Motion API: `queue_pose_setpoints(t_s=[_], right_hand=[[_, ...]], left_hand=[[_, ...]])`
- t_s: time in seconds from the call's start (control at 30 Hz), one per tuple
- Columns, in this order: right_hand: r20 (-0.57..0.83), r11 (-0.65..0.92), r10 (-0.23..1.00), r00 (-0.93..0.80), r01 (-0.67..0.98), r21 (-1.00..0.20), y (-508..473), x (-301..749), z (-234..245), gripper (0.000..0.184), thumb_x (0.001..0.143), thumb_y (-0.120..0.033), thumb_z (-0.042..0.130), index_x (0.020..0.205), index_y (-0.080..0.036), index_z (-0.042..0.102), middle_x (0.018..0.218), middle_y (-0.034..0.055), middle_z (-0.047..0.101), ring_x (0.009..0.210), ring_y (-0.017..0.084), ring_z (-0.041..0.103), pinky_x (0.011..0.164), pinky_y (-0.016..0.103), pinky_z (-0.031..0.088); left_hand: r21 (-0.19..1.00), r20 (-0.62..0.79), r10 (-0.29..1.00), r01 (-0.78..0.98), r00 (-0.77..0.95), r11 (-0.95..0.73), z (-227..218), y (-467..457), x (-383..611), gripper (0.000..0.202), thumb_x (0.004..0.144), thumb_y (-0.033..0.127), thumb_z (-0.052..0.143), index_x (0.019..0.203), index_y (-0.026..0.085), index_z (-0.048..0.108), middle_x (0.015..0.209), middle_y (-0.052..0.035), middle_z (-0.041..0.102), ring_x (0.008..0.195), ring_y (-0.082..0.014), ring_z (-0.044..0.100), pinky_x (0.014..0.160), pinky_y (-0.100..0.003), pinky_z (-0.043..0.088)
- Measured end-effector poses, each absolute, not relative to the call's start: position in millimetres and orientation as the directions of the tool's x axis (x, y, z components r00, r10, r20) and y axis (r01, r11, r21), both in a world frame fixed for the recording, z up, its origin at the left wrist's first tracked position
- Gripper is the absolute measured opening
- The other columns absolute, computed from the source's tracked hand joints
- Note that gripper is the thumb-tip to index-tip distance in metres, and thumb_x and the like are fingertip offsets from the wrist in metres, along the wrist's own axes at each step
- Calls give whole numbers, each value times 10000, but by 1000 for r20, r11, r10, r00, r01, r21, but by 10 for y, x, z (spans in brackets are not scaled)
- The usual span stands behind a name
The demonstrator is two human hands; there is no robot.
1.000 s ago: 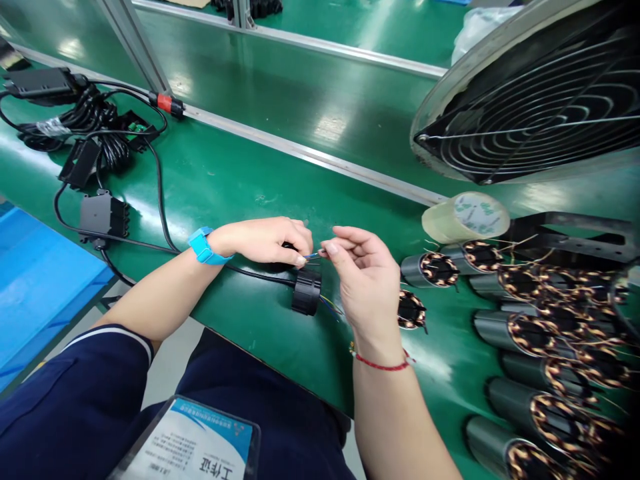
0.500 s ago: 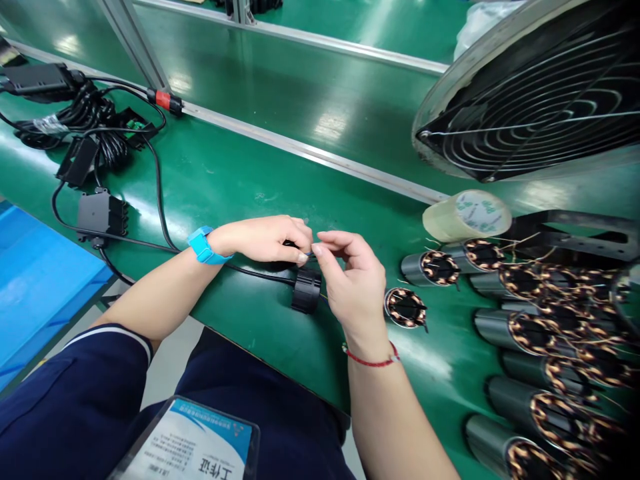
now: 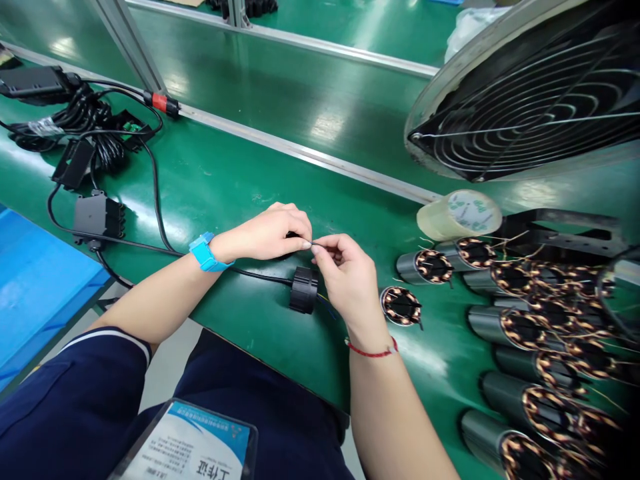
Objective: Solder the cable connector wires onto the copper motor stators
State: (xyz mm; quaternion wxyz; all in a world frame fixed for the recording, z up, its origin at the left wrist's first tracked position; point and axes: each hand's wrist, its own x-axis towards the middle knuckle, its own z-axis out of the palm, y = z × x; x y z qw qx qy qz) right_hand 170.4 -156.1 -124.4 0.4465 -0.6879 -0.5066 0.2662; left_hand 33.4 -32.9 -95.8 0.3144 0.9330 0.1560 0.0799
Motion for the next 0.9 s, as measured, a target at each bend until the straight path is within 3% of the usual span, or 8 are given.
queue_pose_setpoints(t_s=[0.13, 0.27, 0.4, 0.63, 0.9], right_hand=[[198, -95, 913, 358, 656, -748, -1556, 1681, -1240, 60, 825, -214, 548, 771, -200, 571, 716, 4, 610, 629, 137, 551, 639, 274, 437], [262, -159, 889, 374, 791, -591, -1528, 1639, -1250, 87, 819, -180, 517, 739, -206, 535, 709, 18, 594, 637, 158, 531, 630, 288, 401], [275, -232, 871, 407, 834, -500, -1495, 1608, -1252, 99, 825, -191, 485, 743, -209, 537, 740, 50, 612, 676, 191, 537, 628, 307, 384], [112, -182, 927, 358, 689, -701, -1511, 1745, -1208, 106, 811, -268, 542, 756, -205, 607, 680, 21, 643, 578, 157, 533, 596, 287, 390], [70, -146, 949, 309, 622, -769, -1454, 1695, -1292, 130, 830, -279, 548, 776, -192, 628, 779, 43, 693, 700, 182, 613, 688, 311, 450]], left_hand=[[458, 10, 416, 366, 909, -810, -929, -381, 302, 223, 860, 213, 504, 1017, 197, 662, 1100, -50, 655, 1064, -233, 519, 952, -401, 311], [316, -32, 434, 421, 901, -851, -931, -461, 317, 249, 843, 160, 460, 979, 184, 668, 963, -66, 650, 905, -222, 567, 811, -372, 359], [288, -9, 488, 470, 873, -834, -998, -542, 368, 267, 883, 176, 418, 955, 177, 675, 929, -75, 649, 864, -233, 576, 732, -357, 378], [300, 107, 477, 429, 872, -852, -1104, -567, 398, 274, 881, 92, 384, 905, 147, 651, 883, -79, 633, 843, -207, 560, 807, -352, 406], [351, 127, 479, 412, 869, -841, -1097, -611, 429, 254, 866, 63, 390, 963, 114, 619, 923, -91, 642, 858, -209, 556, 835, -351, 423]])
